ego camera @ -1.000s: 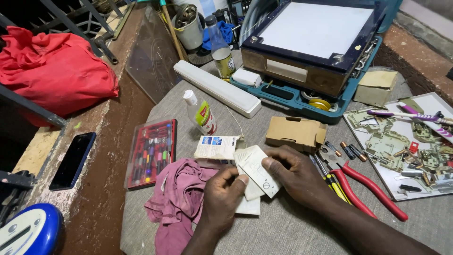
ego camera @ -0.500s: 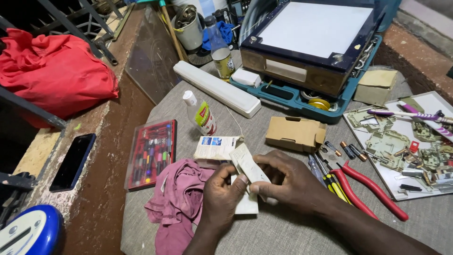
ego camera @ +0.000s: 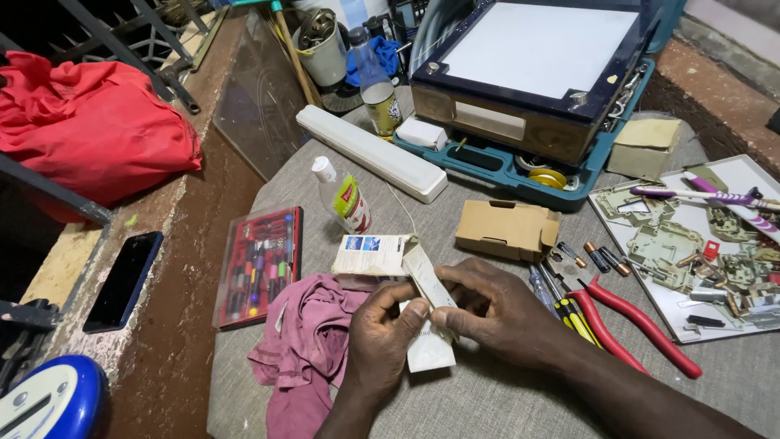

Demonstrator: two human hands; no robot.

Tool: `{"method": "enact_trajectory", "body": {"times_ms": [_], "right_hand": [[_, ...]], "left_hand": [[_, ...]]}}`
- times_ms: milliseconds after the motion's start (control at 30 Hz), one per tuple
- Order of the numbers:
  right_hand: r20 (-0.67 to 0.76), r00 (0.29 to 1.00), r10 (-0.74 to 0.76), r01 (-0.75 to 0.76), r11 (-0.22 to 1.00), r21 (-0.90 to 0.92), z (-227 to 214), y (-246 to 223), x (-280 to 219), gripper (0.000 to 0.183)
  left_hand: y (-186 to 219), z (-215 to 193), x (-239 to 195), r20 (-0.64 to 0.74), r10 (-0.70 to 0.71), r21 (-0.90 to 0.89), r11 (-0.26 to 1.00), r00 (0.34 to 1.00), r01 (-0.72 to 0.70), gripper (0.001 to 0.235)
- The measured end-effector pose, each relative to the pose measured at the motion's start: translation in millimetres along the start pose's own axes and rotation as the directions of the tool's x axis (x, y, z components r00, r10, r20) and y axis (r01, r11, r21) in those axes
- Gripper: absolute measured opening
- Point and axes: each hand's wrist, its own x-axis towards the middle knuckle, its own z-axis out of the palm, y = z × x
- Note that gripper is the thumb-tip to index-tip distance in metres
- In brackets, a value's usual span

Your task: The person unpacks a small cardboard box and removes a burgundy and gray handheld device. They open the device's battery compartment, insert two AA batteries, and close the cover. The person then places the device back into the box with a paper insert and closes the box. Finally, they wipe their hands with a cloth and handle a long white plastic object.

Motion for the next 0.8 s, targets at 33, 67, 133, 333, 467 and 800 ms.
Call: {"method": "enact_trajectory", "body": {"times_ms": [33,67,133,333,467,800], "right_hand": [[0.0,1.0,0.001,-0.001,1.0,0.0,1,2,0,0.07],[-0.008,0.999,-0.036,0.036,0.999,0.032,2,5,1,0.063],[-0.015,0.997,-0.071,0.072,0.995,0.065,2,5,0,0.056],[-0.007,0.997,-0.074,0.074,0.997,-0.007,1,10,3,0.05],[-0.029,1.0,0.002,-0.001,0.999,0.042,-1,9,5,0.045],[0.04,0.983,0.179,-0.181,0.983,0.035,-5,-14,1,0.04]], "left_hand": [[0,0,0,0.001,0.0,-0.001,1.0,1.0,0.0,0.028],[-1,-1,1,-0.014,0.012,0.015,1.0,1.0,-0.012,0.027],[1,0,1,-0.03,0.023,0.031,0.999,0.999,-0.022,0.026],[9,0,-1,-0.102,-0.095,0.04,0.994,0.99,0.1,0.028],[5,-2,0,-0.104,-0.116,0.094,0.988,0.988,0.126,0.028],[4,0,-1,-0.107,-0.126,0.008,0.992,0.986,0.127,0.026]]}}
